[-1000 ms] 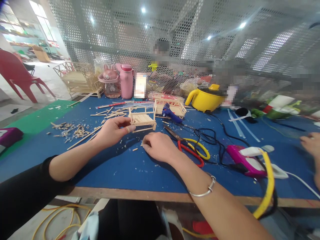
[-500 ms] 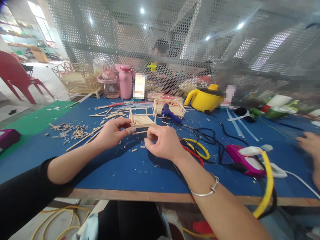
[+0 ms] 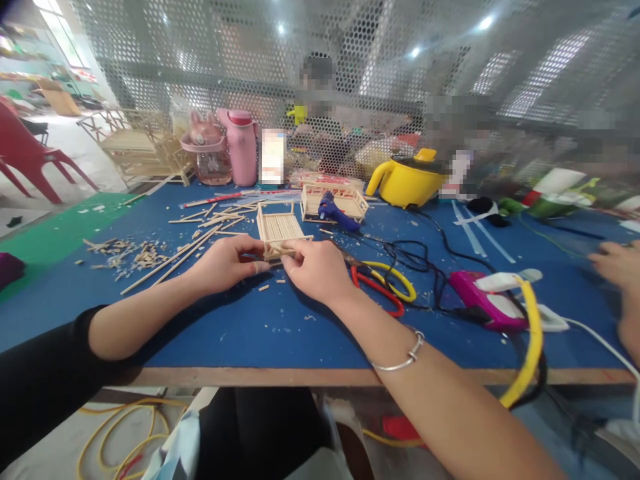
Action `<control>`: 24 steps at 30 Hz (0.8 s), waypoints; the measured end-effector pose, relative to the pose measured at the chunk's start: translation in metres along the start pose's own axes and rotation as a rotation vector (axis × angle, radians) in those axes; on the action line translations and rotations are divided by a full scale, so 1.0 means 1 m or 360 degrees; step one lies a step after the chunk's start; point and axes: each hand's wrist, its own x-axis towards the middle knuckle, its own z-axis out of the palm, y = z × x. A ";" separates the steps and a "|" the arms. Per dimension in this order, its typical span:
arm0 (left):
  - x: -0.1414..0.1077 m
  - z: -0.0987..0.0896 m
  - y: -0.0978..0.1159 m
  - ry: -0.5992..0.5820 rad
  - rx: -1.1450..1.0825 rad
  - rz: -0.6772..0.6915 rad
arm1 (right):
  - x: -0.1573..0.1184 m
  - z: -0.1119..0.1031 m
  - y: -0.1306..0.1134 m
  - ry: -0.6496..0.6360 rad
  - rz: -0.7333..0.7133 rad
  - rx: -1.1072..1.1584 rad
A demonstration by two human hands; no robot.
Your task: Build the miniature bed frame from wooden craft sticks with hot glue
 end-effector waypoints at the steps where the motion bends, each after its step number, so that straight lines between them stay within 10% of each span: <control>1: 0.000 0.000 0.000 -0.0027 -0.0036 -0.0013 | -0.001 0.000 0.000 0.0005 0.0002 -0.0004; 24: 0.005 0.010 0.007 0.0246 -0.0202 -0.0217 | -0.003 0.007 0.004 0.0118 0.0002 0.0118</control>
